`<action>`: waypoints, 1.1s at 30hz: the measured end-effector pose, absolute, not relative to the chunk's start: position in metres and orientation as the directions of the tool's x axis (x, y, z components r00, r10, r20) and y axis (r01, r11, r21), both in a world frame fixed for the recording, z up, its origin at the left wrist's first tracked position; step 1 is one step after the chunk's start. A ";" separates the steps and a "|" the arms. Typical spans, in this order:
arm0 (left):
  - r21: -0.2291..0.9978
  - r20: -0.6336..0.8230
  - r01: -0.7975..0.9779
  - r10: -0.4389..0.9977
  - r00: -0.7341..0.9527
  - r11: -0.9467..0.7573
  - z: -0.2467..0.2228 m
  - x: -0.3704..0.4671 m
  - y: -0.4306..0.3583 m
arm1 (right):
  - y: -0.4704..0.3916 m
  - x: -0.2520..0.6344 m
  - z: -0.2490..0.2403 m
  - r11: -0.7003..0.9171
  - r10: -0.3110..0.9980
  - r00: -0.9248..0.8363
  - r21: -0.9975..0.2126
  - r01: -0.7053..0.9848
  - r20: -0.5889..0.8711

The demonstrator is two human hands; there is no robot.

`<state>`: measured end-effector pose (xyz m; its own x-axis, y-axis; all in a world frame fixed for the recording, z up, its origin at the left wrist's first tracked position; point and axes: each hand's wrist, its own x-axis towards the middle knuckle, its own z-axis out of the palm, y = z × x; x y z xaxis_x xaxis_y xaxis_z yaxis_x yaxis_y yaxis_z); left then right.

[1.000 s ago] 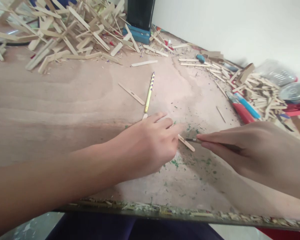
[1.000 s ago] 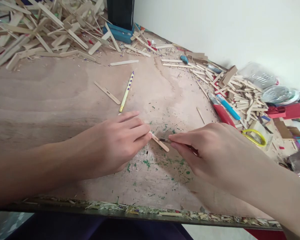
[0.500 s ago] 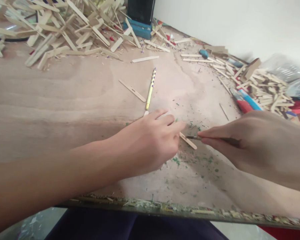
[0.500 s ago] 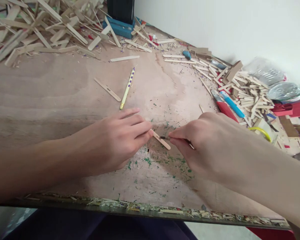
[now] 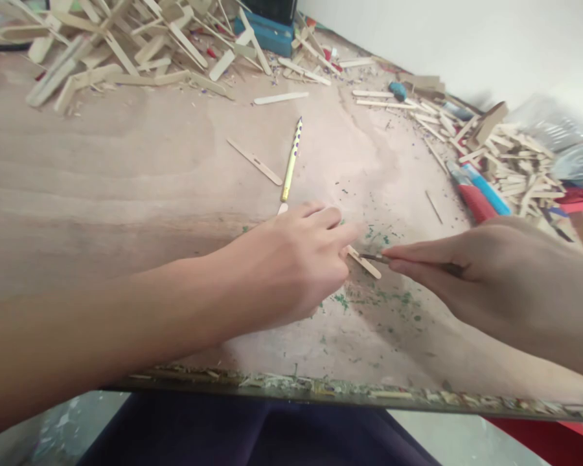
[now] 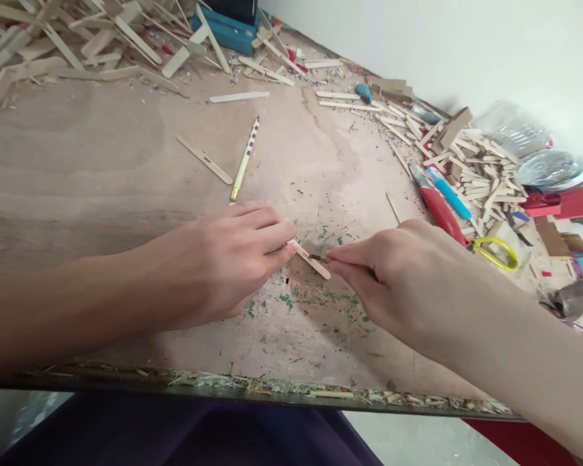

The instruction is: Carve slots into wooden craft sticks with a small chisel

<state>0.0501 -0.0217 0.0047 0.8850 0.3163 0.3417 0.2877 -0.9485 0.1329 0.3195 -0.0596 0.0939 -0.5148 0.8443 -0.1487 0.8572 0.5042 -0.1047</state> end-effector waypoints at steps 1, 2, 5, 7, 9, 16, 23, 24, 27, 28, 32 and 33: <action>0.135 0.338 0.288 0.318 0.886 -0.948 0.005 0.050 -0.022 | -0.062 0.320 0.094 0.538 0.825 -0.552 -0.129 0.833 -0.122; 0.134 0.337 0.293 0.322 0.885 -0.947 0.005 0.051 -0.022 | -0.064 0.321 0.094 0.572 0.806 -0.586 -0.142 0.808 -0.086; 0.117 0.347 0.300 0.322 0.881 -0.947 0.006 0.052 -0.021 | -0.071 0.327 0.090 0.662 0.746 -0.666 -0.096 0.743 -0.014; 0.107 0.340 0.294 0.313 0.887 -0.950 0.008 0.052 -0.020 | -0.076 0.334 0.085 0.706 0.707 -0.707 -0.065 0.705 0.001; 0.107 0.315 0.284 0.304 0.899 -0.953 0.011 0.051 -0.019 | -0.081 0.340 0.078 0.683 0.728 -0.685 -0.097 0.724 0.016; 0.103 0.270 0.255 0.274 0.923 -0.961 0.016 0.049 -0.017 | -0.090 0.346 0.051 0.430 0.892 -0.444 -0.451 0.782 0.081; 0.118 0.263 0.260 0.283 0.922 -0.958 0.015 0.050 -0.015 | -0.086 0.349 0.046 0.425 0.902 -0.409 -0.457 0.782 0.139; 0.127 0.270 0.259 0.285 0.920 -0.957 0.016 0.051 -0.015 | -0.084 0.350 0.047 0.443 0.890 -0.437 -0.460 0.770 0.126; 0.138 0.294 0.253 0.284 0.913 -0.958 0.015 0.051 -0.015 | -0.081 0.353 0.050 0.495 0.851 -0.516 -0.471 0.730 0.096; 0.137 0.304 0.253 0.284 0.909 -0.958 0.015 0.051 -0.015 | -0.080 0.354 0.050 0.514 0.836 -0.540 -0.472 0.716 0.092; 0.131 0.335 0.262 0.291 0.896 -0.956 0.012 0.051 -0.016 | -0.071 0.363 0.049 0.600 0.782 -0.615 -0.394 0.696 0.105; 0.132 0.339 0.264 0.294 0.894 -0.955 0.012 0.051 -0.016 | -0.068 0.365 0.049 0.615 0.779 -0.613 -0.345 0.709 0.129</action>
<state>0.0509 -0.0165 0.0122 0.8936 0.2941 0.3390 0.2645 -0.9554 0.1318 0.3646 -0.0682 0.0486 -0.6130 0.7794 0.1294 0.7091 0.6150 -0.3450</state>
